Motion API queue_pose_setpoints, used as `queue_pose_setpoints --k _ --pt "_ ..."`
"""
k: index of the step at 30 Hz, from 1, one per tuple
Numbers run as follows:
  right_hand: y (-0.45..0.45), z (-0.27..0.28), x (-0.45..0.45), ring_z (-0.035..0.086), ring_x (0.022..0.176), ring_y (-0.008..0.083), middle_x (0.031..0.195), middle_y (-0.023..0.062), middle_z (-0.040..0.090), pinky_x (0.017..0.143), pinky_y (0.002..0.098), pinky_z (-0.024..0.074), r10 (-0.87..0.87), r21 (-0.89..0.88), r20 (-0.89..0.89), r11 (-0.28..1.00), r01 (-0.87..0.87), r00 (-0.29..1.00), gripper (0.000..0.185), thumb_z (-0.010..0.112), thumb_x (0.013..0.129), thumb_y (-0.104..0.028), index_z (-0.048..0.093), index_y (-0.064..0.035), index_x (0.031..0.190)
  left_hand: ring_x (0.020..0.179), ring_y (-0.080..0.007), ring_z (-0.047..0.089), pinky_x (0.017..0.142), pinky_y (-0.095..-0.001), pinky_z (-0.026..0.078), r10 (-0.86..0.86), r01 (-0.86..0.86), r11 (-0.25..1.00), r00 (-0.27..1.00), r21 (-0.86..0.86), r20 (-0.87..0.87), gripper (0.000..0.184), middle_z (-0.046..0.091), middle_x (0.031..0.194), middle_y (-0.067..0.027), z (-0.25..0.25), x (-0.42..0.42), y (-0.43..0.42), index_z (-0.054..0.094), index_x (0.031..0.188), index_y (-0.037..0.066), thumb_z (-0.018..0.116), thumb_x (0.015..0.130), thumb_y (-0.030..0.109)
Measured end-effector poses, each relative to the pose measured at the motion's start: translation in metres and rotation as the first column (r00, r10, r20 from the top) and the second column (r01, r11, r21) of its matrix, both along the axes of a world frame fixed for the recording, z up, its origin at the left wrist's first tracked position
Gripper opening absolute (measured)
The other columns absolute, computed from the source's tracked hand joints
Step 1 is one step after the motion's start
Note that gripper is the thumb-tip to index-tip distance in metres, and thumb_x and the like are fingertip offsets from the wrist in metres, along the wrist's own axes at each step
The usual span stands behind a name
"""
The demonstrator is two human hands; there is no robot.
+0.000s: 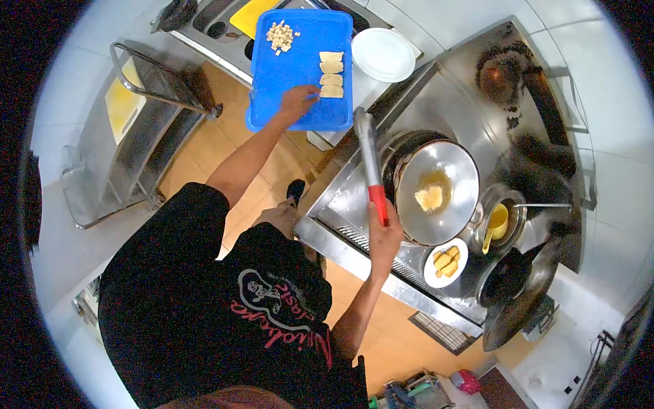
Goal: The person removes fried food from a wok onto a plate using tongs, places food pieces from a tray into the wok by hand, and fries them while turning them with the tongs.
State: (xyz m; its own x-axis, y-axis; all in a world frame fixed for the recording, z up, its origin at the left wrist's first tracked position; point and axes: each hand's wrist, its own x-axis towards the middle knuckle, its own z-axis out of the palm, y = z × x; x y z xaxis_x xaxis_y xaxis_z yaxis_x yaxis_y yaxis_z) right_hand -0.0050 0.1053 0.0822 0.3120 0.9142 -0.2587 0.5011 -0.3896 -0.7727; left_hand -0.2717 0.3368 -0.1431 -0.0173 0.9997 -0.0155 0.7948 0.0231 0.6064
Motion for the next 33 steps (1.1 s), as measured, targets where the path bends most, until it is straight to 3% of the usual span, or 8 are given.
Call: queue_pose_setpoints --k 6,8,9,13,16,19,25,33 --pt "0.033 -0.023 -0.035 0.057 0.08 0.0112 0.09 0.0084 0.067 0.076 0.0266 0.0471 0.026 -0.069 -0.033 0.997 -0.028 0.999 0.04 0.067 0.09 -0.027 0.064 -0.0024 0.121 0.11 -0.0315 0.059 0.092 -0.0469 0.047 -0.157 0.163 0.986 0.978 0.032 -0.141 0.042 0.063 0.118 -0.0097 -0.021 0.01 0.022 0.062 0.119 0.015 0.072 0.079 0.025" --pt "0.039 -0.025 -0.041 0.044 0.068 0.0059 0.077 -0.0045 0.055 0.061 0.0213 0.0361 0.015 -0.035 -0.026 0.999 -0.016 1.0 0.039 0.065 0.092 -0.032 0.066 -0.0016 0.116 0.112 -0.0329 0.058 0.092 -0.0476 0.047 -0.184 0.192 0.981 0.971 0.035 -0.155 0.042 0.062 0.12 -0.0103 -0.026 0.011 0.027 0.062 0.12 0.014 0.071 0.08 0.023" --pt "0.04 -0.024 -0.043 0.044 0.069 0.0063 0.077 -0.0037 0.055 0.061 0.0216 0.0367 0.008 -0.039 -0.018 0.999 -0.008 1.0 0.039 0.065 0.092 -0.033 0.066 -0.0024 0.117 0.113 -0.0344 0.057 0.092 -0.0484 0.047 -0.205 0.216 0.975 0.963 0.045 -0.177 0.042 0.061 0.122 -0.011 -0.027 0.012 0.029 0.061 0.12 0.013 0.071 0.08 0.022" --pt "0.046 -0.017 -0.049 0.044 0.069 0.0065 0.077 -0.0028 0.056 0.062 0.0218 0.0373 -0.005 -0.044 -0.023 0.999 0.004 1.0 0.04 0.065 0.092 -0.033 0.065 -0.0017 0.118 0.11 -0.0373 0.058 0.09 -0.049 0.048 -0.225 0.236 0.97 0.963 0.062 -0.145 0.039 0.062 0.118 -0.0136 -0.025 0.014 0.038 0.061 0.118 0.011 0.07 0.081 0.018" --pt "0.045 -0.013 -0.048 0.046 0.072 0.0069 0.079 -0.0016 0.057 0.065 0.0222 0.0382 -0.02 -0.033 -0.045 0.999 0.019 0.999 0.042 0.066 0.091 -0.033 0.065 -0.001 0.118 0.103 -0.0383 0.06 0.088 -0.0506 0.049 -0.35 0.335 0.936 0.914 -0.105 -0.204 0.034 0.062 0.114 -0.0152 -0.02 0.013 0.045 0.06 0.119 0.01 0.063 0.085 0.016" --pt "0.043 -0.007 -0.045 0.055 0.083 0.0112 0.093 0.0069 0.066 0.078 0.0268 0.0459 -0.038 -0.133 -0.058 0.991 0.03 0.998 0.043 0.066 0.092 -0.029 0.062 -0.0021 0.124 0.097 -0.0397 0.062 0.084 -0.0514 0.05 -0.35 0.34 0.936 0.928 -0.094 -0.127 0.032 0.062 0.112 -0.0175 -0.025 0.01 0.045 0.058 0.12 0.009 0.054 0.09 0.016" --pt "0.036 -0.005 -0.035 0.054 0.082 0.012 0.091 0.0064 0.066 0.078 0.0271 0.045 -0.102 -0.167 -0.048 0.982 0.093 0.994 0.039 0.065 0.092 -0.029 0.064 -0.0002 0.118 0.091 -0.035 0.066 0.076 -0.0464 0.053 -0.206 0.249 0.956 0.945 0.153 -0.254 0.031 0.065 0.103 -0.015 -0.034 0.013 0.058 0.057 0.12 0.011 0.044 0.092 0.01" --pt "0.025 -0.002 -0.026 0.055 0.084 0.013 0.093 0.007 0.066 0.079 0.0288 0.0457 -0.076 -0.091 -0.057 0.993 0.071 0.995 0.039 0.065 0.092 -0.029 0.064 0.0012 0.118 0.095 -0.0378 0.064 0.082 -0.0489 0.051 -0.104 0.091 0.992 0.983 0.091 0.153 0.029 0.066 0.106 -0.019 -0.04 -0.001 0.069 0.061 0.112 0.003 0.057 0.086 0.016"
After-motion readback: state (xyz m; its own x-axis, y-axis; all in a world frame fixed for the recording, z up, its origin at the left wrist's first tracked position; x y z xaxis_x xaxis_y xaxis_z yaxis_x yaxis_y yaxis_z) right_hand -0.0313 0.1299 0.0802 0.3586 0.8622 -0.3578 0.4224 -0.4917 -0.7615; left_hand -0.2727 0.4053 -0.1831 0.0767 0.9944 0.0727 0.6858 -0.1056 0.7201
